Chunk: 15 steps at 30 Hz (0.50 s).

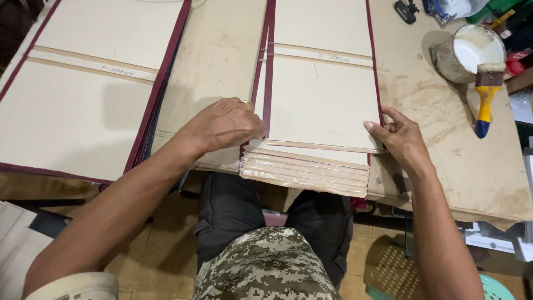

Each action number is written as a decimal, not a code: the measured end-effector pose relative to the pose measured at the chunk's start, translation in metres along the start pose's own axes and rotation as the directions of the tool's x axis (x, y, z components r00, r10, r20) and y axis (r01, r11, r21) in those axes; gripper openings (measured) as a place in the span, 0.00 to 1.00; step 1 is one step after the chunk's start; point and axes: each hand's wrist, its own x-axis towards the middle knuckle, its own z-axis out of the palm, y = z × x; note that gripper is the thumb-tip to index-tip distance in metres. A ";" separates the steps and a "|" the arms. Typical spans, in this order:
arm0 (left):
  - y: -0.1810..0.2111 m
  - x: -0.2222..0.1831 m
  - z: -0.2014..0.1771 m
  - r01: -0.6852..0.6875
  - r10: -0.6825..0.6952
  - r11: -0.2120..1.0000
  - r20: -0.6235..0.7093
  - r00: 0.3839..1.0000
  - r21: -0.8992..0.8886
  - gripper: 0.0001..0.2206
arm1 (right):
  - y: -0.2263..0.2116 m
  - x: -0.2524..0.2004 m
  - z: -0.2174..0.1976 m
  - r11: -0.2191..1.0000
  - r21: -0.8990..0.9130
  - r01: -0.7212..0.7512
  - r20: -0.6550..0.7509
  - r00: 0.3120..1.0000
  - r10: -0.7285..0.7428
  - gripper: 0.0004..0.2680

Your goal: Assembling book covers by folding and pressing the outer material over cardboard inserts at a workbench.

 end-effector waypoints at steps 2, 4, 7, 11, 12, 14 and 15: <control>-0.002 0.002 0.003 -0.015 0.014 0.999 0.029 0.999 0.028 0.13 | -0.011 -0.007 0.002 1.000 -0.001 -0.004 0.000 1.000 0.004 0.23; -0.001 0.002 0.005 -0.033 0.030 0.998 0.058 0.998 0.059 0.15 | -0.008 -0.004 0.002 1.000 0.000 -0.008 -0.003 1.000 0.008 0.22; 0.012 0.000 0.000 -0.057 0.050 0.993 0.078 0.996 0.101 0.15 | 0.006 0.003 0.000 1.000 -0.005 -0.011 0.004 1.000 0.011 0.22; 0.018 0.000 0.012 -0.045 0.047 0.998 0.040 0.998 -0.045 0.16 | -0.010 -0.006 0.003 1.000 -0.002 -0.015 -0.008 1.000 0.015 0.22; 0.015 0.002 0.023 -0.058 0.057 0.997 -0.011 0.998 -0.052 0.15 | -0.014 -0.007 0.004 1.000 -0.002 -0.023 -0.012 1.000 0.023 0.22; 0.021 0.001 0.027 -0.040 0.039 0.998 -0.036 0.999 -0.038 0.14 | -0.016 -0.008 0.007 1.000 0.010 -0.028 -0.018 0.999 0.028 0.23; 0.024 0.002 0.028 -0.024 0.023 1.000 -0.063 0.998 -0.019 0.13 | -0.018 -0.009 0.007 0.999 0.026 -0.030 -0.028 0.999 0.031 0.23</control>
